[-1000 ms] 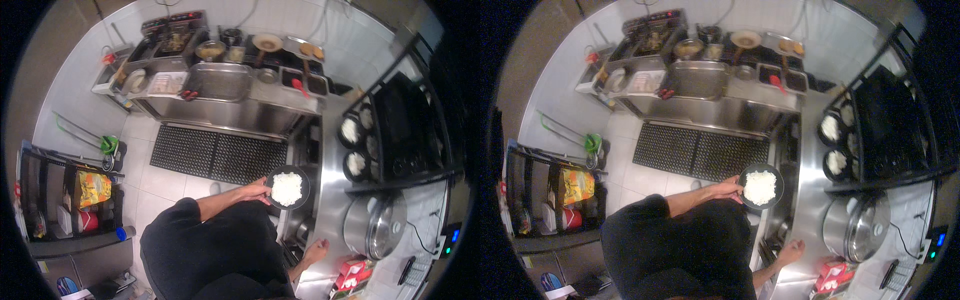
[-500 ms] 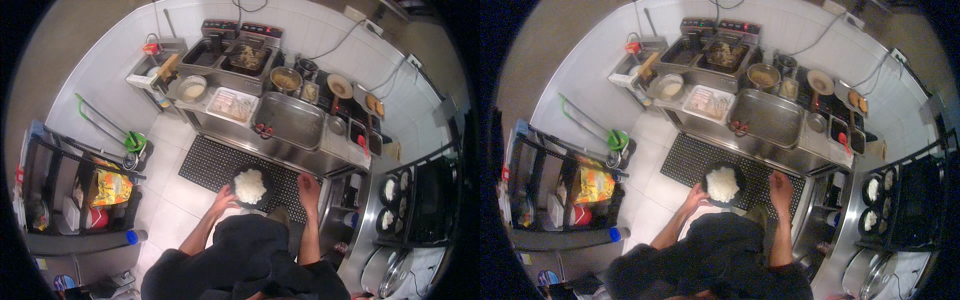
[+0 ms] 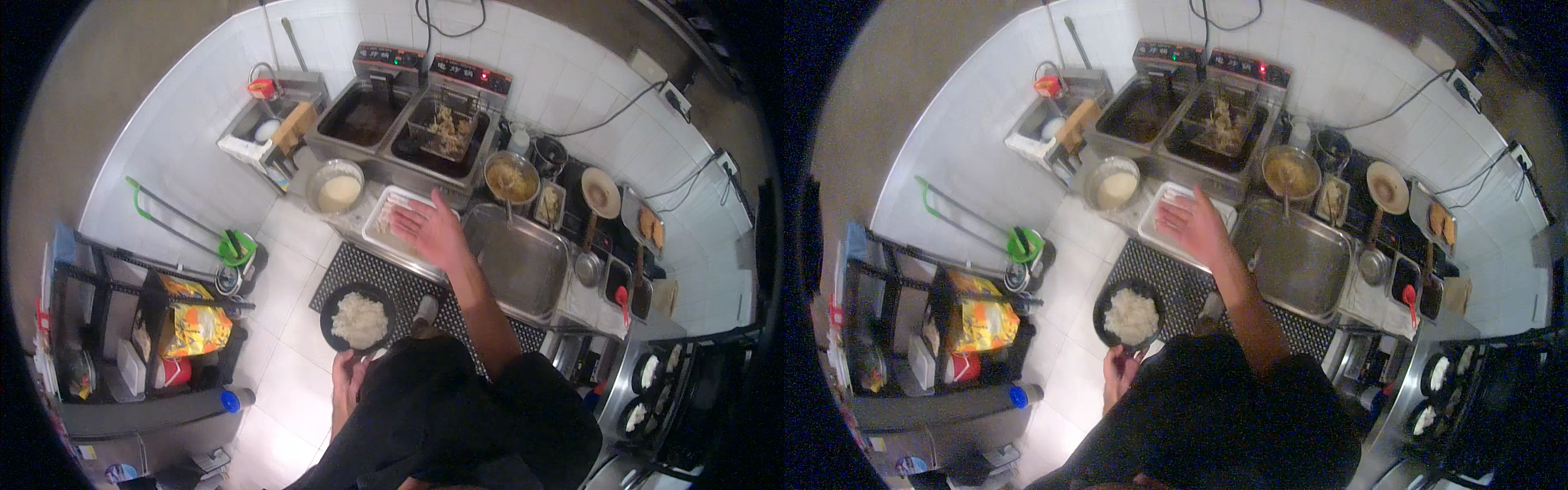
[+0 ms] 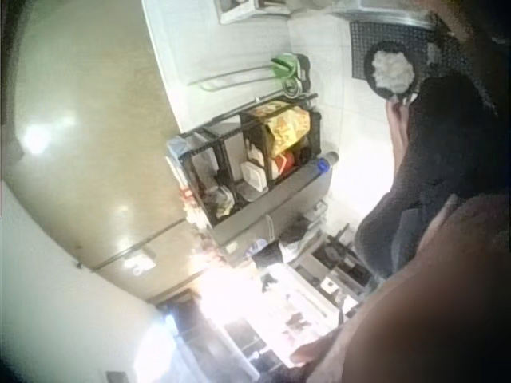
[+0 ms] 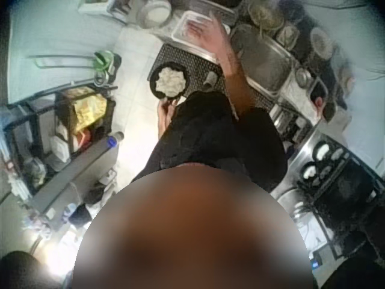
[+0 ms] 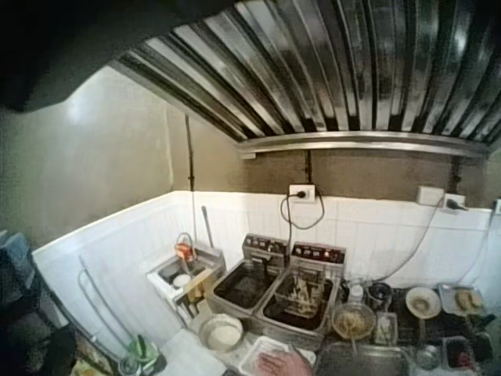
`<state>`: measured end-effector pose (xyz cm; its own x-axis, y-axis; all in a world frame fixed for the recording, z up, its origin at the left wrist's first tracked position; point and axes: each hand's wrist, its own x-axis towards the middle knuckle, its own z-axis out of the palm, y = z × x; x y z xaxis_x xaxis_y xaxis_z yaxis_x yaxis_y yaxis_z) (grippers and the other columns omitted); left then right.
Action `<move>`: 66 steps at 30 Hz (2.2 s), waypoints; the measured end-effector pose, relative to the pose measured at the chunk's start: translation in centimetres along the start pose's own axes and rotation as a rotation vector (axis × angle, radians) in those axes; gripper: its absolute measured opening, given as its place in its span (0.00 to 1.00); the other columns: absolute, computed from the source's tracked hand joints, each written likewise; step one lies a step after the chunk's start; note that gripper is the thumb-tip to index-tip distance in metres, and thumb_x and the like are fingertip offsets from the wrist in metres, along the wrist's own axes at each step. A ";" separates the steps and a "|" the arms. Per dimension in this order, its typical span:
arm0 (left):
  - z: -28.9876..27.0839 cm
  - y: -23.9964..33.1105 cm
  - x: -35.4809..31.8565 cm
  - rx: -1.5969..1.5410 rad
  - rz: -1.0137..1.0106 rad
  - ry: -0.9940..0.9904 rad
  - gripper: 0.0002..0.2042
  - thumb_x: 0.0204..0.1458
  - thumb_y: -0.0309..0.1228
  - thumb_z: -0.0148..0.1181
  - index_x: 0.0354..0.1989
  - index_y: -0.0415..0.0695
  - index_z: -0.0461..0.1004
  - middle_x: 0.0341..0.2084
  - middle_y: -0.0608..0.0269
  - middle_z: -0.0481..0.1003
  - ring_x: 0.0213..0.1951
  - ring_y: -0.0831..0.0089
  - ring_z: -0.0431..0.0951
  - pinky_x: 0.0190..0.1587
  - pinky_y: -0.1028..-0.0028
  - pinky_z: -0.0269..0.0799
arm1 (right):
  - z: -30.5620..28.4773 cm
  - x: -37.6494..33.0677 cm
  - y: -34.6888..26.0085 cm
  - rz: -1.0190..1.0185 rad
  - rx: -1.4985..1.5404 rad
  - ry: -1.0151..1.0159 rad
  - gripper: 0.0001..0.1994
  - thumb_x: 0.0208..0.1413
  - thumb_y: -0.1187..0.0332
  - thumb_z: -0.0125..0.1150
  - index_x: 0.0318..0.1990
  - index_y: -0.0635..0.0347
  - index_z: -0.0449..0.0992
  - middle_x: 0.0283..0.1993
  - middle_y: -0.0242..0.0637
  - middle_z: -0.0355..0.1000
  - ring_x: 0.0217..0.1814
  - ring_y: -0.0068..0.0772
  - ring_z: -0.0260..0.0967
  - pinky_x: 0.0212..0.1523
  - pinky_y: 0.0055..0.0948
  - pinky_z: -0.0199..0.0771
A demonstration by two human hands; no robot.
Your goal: The person scoops rice into a bowl, adds fried items from a deep fryer, and tops the dish with sauce and garnishes. The completed bowl is placed on a tray with utensils and delivered to the counter.
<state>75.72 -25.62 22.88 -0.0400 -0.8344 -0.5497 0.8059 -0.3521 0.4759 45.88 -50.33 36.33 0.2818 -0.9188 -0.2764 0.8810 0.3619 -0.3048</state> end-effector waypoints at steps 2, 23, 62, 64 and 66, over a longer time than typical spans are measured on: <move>2.9 1.2 1.4 -0.007 0.039 -0.013 0.33 0.47 0.33 0.62 0.65 0.42 0.65 0.63 0.54 0.70 0.65 0.51 0.67 0.69 0.41 0.59 | 1.6 5.2 -2.9 -0.016 0.172 0.020 0.42 0.64 0.41 0.56 0.65 0.76 0.57 0.63 0.64 0.64 0.67 0.57 0.63 0.69 0.57 0.64; 18.0 17.2 21.5 0.219 -0.042 -0.373 0.38 0.45 0.34 0.68 0.68 0.40 0.63 0.64 0.55 0.69 0.66 0.55 0.68 0.70 0.54 0.60 | 0.3 8.0 -4.3 -0.284 -0.292 0.374 0.34 0.65 0.32 0.45 0.52 0.58 0.72 0.21 0.24 0.57 0.15 0.18 0.48 0.15 0.25 0.51; 41.9 9.0 37.2 0.508 -0.203 -0.466 0.18 0.49 0.39 0.77 0.35 0.44 0.72 0.28 0.67 0.71 0.31 0.73 0.78 0.40 0.73 0.80 | -0.5 8.7 -6.0 -0.754 -1.447 0.879 0.26 0.72 0.48 0.47 0.48 0.69 0.72 0.22 0.51 0.72 0.20 0.52 0.71 0.21 0.50 0.70; 42.9 8.2 36.6 0.519 -0.197 -0.454 0.19 0.47 0.40 0.78 0.34 0.45 0.71 0.28 0.67 0.71 0.32 0.72 0.78 0.40 0.72 0.80 | -1.1 8.7 -5.9 -0.963 -1.784 0.954 0.26 0.71 0.51 0.47 0.48 0.74 0.71 0.27 0.63 0.74 0.27 0.66 0.75 0.27 0.59 0.73; 43.1 7.7 36.4 0.514 -0.181 -0.465 0.20 0.47 0.40 0.78 0.34 0.44 0.71 0.28 0.67 0.70 0.32 0.72 0.78 0.41 0.72 0.81 | -0.4 8.4 -5.4 -0.917 -1.781 0.979 0.25 0.71 0.52 0.48 0.48 0.75 0.70 0.29 0.67 0.74 0.31 0.70 0.74 0.29 0.62 0.72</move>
<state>55.00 -77.01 36.16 -0.4866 -0.7982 -0.3551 0.3874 -0.5615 0.7312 43.31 -59.91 35.33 -0.5976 -0.7339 0.3229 -0.6843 0.2570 -0.6824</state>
